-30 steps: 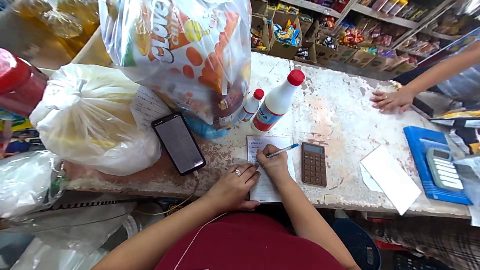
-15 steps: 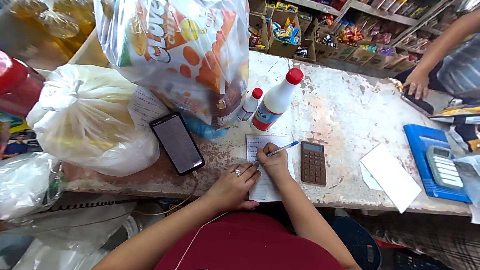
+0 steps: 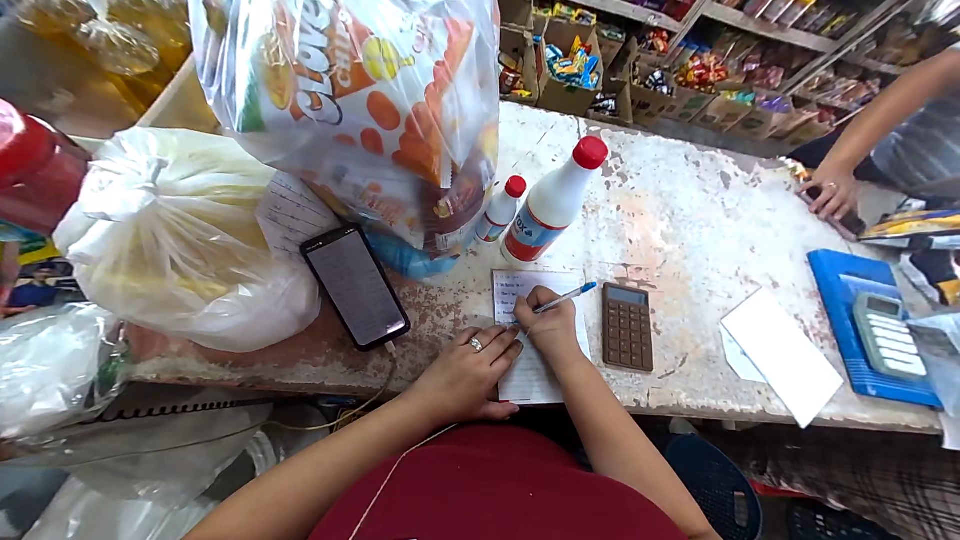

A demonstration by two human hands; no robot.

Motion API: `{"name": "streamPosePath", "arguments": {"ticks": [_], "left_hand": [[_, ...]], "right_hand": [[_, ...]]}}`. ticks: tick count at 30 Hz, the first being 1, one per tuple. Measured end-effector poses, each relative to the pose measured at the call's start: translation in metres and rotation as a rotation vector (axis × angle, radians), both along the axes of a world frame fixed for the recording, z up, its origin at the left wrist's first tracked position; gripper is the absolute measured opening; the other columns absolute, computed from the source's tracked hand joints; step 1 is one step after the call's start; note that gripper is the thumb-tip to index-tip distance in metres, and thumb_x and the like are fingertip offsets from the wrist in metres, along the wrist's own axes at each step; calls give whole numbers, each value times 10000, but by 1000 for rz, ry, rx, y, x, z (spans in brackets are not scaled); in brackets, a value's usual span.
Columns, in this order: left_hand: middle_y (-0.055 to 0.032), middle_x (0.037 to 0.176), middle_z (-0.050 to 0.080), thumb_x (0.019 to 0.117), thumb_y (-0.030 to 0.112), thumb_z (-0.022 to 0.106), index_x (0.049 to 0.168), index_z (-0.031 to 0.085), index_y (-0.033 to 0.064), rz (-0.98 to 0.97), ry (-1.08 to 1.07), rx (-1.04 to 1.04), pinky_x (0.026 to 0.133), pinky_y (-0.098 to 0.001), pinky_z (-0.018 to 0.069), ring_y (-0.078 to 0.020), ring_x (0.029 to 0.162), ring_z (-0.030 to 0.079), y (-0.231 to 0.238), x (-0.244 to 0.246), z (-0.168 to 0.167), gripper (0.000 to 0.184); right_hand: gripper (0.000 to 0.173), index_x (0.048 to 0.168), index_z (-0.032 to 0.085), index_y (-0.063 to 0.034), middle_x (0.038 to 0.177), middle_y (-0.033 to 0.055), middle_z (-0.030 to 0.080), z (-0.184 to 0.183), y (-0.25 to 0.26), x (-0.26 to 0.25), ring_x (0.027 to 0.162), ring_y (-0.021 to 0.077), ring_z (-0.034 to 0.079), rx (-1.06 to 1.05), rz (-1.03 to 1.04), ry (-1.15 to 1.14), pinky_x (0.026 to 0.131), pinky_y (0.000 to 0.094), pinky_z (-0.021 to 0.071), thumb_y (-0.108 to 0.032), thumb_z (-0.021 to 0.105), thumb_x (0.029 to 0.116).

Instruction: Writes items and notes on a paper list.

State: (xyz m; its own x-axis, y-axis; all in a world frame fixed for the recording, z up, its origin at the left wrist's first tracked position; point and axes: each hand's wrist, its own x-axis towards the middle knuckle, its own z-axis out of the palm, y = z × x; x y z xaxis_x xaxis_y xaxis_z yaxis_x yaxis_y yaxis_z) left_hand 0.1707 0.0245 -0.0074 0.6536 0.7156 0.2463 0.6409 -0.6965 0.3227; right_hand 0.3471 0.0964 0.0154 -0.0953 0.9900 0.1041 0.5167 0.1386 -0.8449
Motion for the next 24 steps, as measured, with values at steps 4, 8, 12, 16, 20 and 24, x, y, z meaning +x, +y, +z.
{"name": "streamPosePath", "arguments": {"ticks": [4,8,12,16,20,24], "left_hand": [[-124,1527,525,879,708,563,1412,572,66,1,-4,4,1094,-502,444,-292,1398,513,0,0,-1,835],[-120,1535,517,878,701,575,1417,568,68,5,-3,-16,1096,-513,441,-293,1404,506,-1,-1,1,832],[-134,1544,503,880,686,593,1434,549,56,-11,-11,-52,1110,-520,428,-302,1416,492,-1,-2,3,840],[-149,1535,510,865,656,648,1432,546,44,-14,-55,-66,1119,-524,421,-314,1416,494,-2,-3,4,841],[-161,1538,502,880,611,668,1429,547,36,-23,-81,-76,1135,-514,408,-324,1428,476,-2,-4,4,804],[-167,1519,520,832,620,714,1410,564,33,-36,-115,-68,1126,-512,413,-327,1416,485,-1,-5,3,838]], "right_hand": [[346,611,480,-118,514,-50,458,-3,-2,-1,459,18,428,27,-38,25,461,212,360,-50,672,891],[335,618,480,-106,522,-43,458,-2,-3,-2,472,28,433,21,-29,-1,473,225,364,-48,668,889],[323,642,490,-104,530,-42,461,1,-3,-3,473,31,436,9,-47,-33,480,226,371,-63,662,913],[292,656,509,-124,570,-80,489,0,-2,0,513,3,468,-4,-51,52,520,204,417,-64,678,886],[212,771,553,-126,617,-99,551,-4,2,-5,527,-18,529,88,-112,305,514,163,467,-87,644,958],[197,942,649,-50,764,-74,620,-1,0,-5,615,-30,547,47,-54,269,575,139,468,-162,532,1053]]}}
